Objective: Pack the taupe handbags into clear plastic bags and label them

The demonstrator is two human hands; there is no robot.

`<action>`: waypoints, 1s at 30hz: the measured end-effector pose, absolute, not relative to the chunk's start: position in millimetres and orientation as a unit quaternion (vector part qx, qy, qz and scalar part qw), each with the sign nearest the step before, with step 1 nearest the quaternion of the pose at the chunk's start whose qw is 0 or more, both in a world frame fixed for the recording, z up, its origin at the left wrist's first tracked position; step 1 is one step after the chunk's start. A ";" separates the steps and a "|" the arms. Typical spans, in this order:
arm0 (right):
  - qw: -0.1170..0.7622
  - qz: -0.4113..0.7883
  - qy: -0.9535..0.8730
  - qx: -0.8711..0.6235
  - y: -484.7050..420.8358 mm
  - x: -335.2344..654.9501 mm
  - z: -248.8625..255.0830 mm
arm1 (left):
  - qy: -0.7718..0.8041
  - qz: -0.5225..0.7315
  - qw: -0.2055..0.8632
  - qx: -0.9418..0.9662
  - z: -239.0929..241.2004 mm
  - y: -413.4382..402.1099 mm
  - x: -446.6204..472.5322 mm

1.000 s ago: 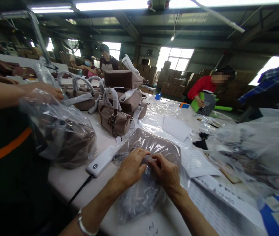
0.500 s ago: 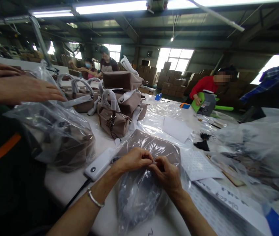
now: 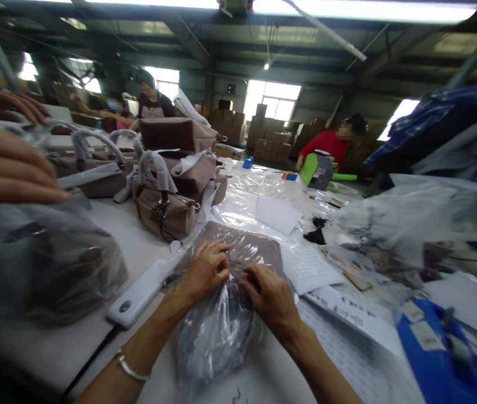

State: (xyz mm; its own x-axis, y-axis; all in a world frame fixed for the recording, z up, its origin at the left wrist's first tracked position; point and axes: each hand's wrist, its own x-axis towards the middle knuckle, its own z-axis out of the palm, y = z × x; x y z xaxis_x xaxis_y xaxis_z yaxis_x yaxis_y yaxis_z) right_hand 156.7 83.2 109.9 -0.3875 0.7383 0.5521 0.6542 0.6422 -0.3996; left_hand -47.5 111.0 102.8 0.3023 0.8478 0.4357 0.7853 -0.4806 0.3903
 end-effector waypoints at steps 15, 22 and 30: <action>0.460 0.225 -0.256 -0.820 -57.2 512.2 126.0 | 0.505 0.317 0.116 0.795 95.4 133.4 -55.0; 0.558 0.279 -0.208 -0.753 -44.6 499.2 89.8 | 0.523 0.297 0.150 0.784 103.4 129.8 -53.0; 0.630 0.166 -0.146 -0.744 -48.9 488.5 78.3 | 0.511 0.302 0.175 0.785 98.1 132.2 -55.4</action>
